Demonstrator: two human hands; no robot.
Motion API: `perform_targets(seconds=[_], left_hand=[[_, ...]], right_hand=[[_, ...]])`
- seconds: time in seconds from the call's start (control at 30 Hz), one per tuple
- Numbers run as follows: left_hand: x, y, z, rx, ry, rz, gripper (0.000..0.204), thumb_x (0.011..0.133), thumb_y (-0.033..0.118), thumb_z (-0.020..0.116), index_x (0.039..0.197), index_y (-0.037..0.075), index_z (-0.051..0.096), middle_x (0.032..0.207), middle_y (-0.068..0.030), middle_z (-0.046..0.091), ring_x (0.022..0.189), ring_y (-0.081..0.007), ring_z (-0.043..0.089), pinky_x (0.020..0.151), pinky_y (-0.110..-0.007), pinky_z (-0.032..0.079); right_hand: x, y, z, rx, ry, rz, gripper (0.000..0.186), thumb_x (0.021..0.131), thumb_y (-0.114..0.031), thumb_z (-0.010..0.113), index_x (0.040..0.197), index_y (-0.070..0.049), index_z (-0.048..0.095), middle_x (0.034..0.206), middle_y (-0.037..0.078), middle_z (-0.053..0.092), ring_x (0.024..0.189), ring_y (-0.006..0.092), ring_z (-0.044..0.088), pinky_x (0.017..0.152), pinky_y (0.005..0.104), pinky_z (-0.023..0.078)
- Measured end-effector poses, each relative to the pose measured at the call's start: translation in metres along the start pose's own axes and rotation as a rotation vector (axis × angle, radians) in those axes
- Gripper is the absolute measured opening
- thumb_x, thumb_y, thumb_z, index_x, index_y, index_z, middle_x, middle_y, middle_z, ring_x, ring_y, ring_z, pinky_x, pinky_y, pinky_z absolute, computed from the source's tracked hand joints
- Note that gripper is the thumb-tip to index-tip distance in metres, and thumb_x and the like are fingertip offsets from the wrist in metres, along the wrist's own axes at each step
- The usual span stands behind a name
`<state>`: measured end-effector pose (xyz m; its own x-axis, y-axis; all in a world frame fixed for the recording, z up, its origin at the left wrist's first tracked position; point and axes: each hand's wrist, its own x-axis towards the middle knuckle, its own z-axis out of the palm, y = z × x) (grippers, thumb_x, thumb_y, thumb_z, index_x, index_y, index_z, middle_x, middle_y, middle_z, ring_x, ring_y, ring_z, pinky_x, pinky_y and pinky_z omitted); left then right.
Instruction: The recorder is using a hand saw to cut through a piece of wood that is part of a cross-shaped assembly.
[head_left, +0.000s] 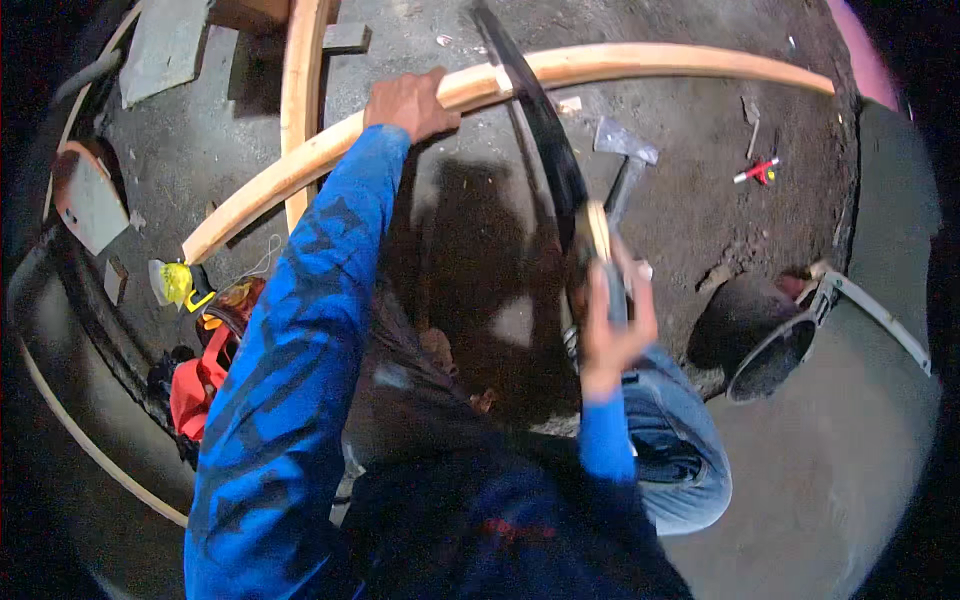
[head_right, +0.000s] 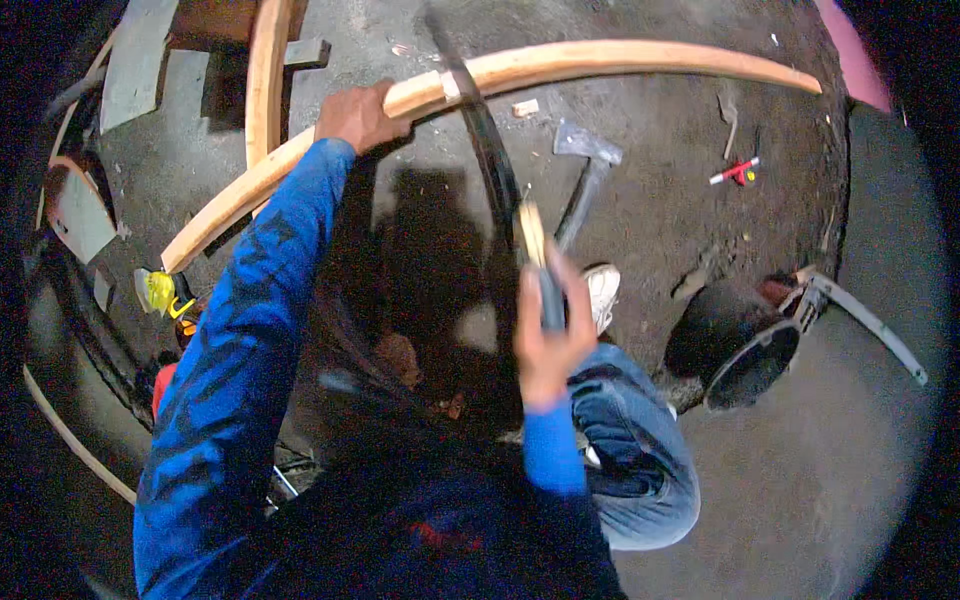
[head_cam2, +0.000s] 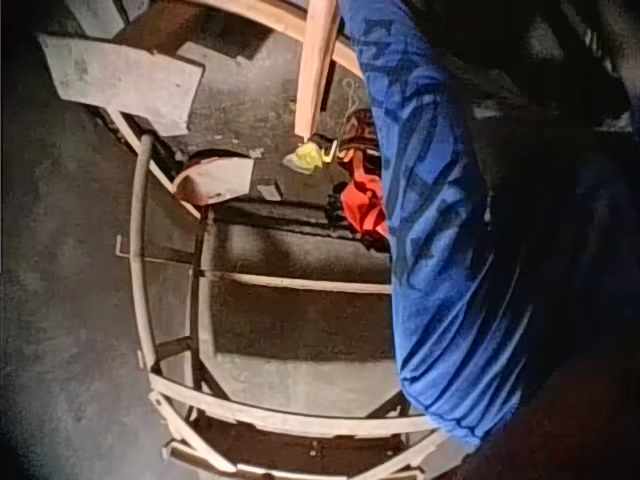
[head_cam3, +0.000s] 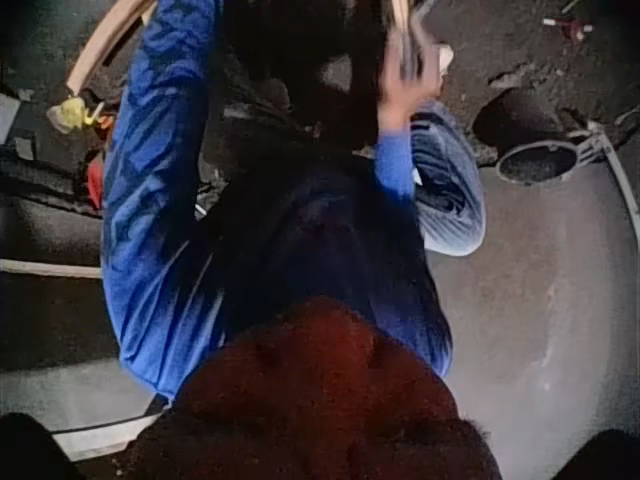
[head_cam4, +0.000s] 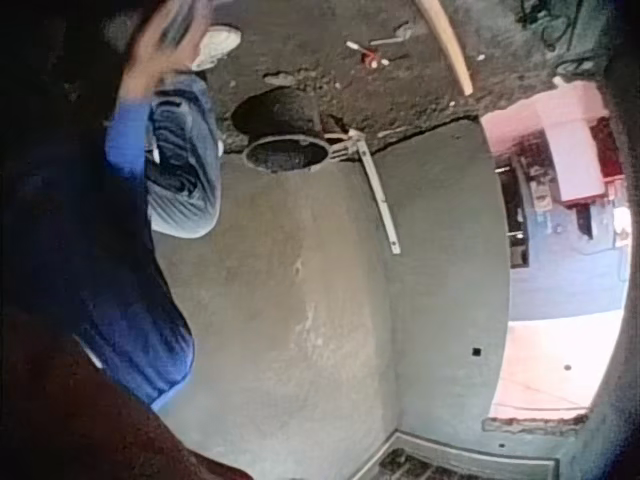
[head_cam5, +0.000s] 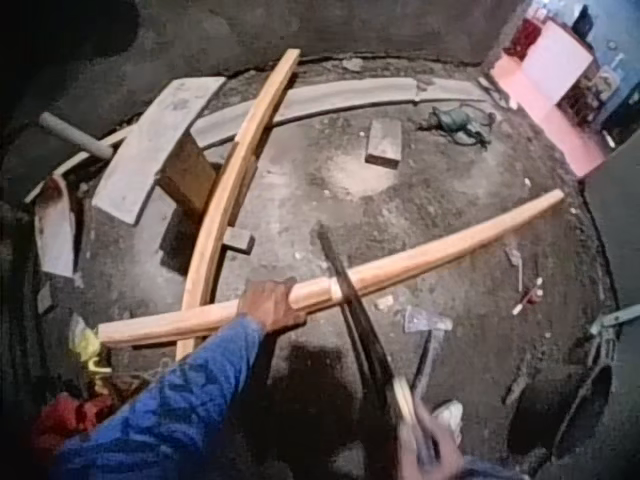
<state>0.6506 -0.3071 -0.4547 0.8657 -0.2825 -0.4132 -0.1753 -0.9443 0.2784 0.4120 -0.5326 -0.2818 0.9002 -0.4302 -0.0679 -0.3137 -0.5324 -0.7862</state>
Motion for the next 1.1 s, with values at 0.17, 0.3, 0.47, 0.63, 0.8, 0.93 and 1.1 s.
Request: perform_targets(seconds=[0.17, 0.3, 0.47, 0.63, 0.8, 0.93, 1.1], left_hand=[[0.002, -0.004, 0.004, -0.006, -0.048, 0.005, 0.074, 0.073, 0.051, 0.078, 0.136, 0.016, 0.064, 0.109, -0.0216, 0.075, 0.103, -0.0400, 0.071, 0.092, -0.051, 0.056], [-0.002, -0.001, 0.007, 0.061, 0.002, 0.005, 0.066, 0.076, 0.055, 0.076, 0.128, 0.016, 0.065, 0.104, -0.0222, 0.075, 0.098, -0.0409, 0.072, 0.086, -0.052, 0.057], [-0.001, 0.001, 0.002, 0.048, -0.004, 0.005, 0.059, 0.076, 0.051, 0.077, 0.120, 0.012, 0.066, 0.099, -0.0221, 0.075, 0.097, -0.0402, 0.073, 0.086, -0.053, 0.057], [-0.002, 0.000, 0.001, 0.042, 0.003, 0.004, 0.061, 0.077, 0.051, 0.078, 0.122, 0.013, 0.065, 0.103, -0.0232, 0.075, 0.100, -0.0423, 0.072, 0.089, -0.053, 0.056], [-0.004, 0.004, 0.000, 0.016, -0.001, -0.025, 0.063, 0.076, 0.052, 0.080, 0.124, 0.014, 0.064, 0.106, -0.0227, 0.075, 0.101, -0.0422, 0.072, 0.089, -0.052, 0.056], [-0.007, 0.007, -0.003, 0.060, -0.016, -0.028, 0.069, 0.075, 0.052, 0.080, 0.131, 0.016, 0.064, 0.107, -0.0224, 0.075, 0.101, -0.0416, 0.072, 0.090, -0.053, 0.056], [-0.007, 0.002, 0.006, 0.025, 0.010, -0.001, 0.054, 0.079, 0.046, 0.076, 0.120, 0.012, 0.065, 0.105, -0.0210, 0.076, 0.100, -0.0406, 0.073, 0.089, -0.051, 0.057]], right_hand=[[-0.011, 0.014, -0.007, -0.161, 0.025, -0.022, 0.029, 0.094, -0.009, 0.072, 0.122, 0.000, 0.071, 0.117, 0.015, 0.074, 0.102, 0.0213, 0.068, 0.097, 0.0344, 0.051], [-0.049, -0.015, -0.043, -0.098, -0.014, -0.018, 0.034, 0.093, -0.007, 0.071, 0.126, 0.004, 0.068, 0.119, 0.024, 0.073, 0.111, 0.0286, 0.072, 0.096, 0.0397, 0.055], [0.057, 0.002, 0.062, 0.081, -0.004, -0.173, 0.034, 0.094, -0.019, 0.076, 0.123, -0.002, 0.070, 0.112, 0.018, 0.075, 0.101, 0.0286, 0.074, 0.090, 0.0372, 0.057], [-0.036, 0.006, -0.007, -0.069, -0.008, -0.121, 0.033, 0.090, -0.004, 0.076, 0.121, 0.003, 0.070, 0.115, 0.023, 0.074, 0.104, 0.0307, 0.075, 0.095, 0.0383, 0.056], [0.001, 0.006, 0.035, -0.087, 0.043, -0.309, 0.038, 0.090, -0.005, 0.076, 0.127, -0.005, 0.069, 0.109, 0.019, 0.076, 0.098, 0.0264, 0.076, 0.089, 0.0364, 0.058], [0.047, 0.009, 0.073, 0.024, 0.019, -0.221, 0.035, 0.090, -0.005, 0.076, 0.125, -0.004, 0.069, 0.109, 0.018, 0.075, 0.096, 0.0249, 0.074, 0.087, 0.0344, 0.057], [-0.039, 0.030, 0.002, 0.003, 0.032, -0.096, 0.033, 0.092, -0.007, 0.075, 0.122, 0.003, 0.069, 0.117, 0.020, 0.073, 0.111, 0.0286, 0.070, 0.102, 0.0385, 0.051]])
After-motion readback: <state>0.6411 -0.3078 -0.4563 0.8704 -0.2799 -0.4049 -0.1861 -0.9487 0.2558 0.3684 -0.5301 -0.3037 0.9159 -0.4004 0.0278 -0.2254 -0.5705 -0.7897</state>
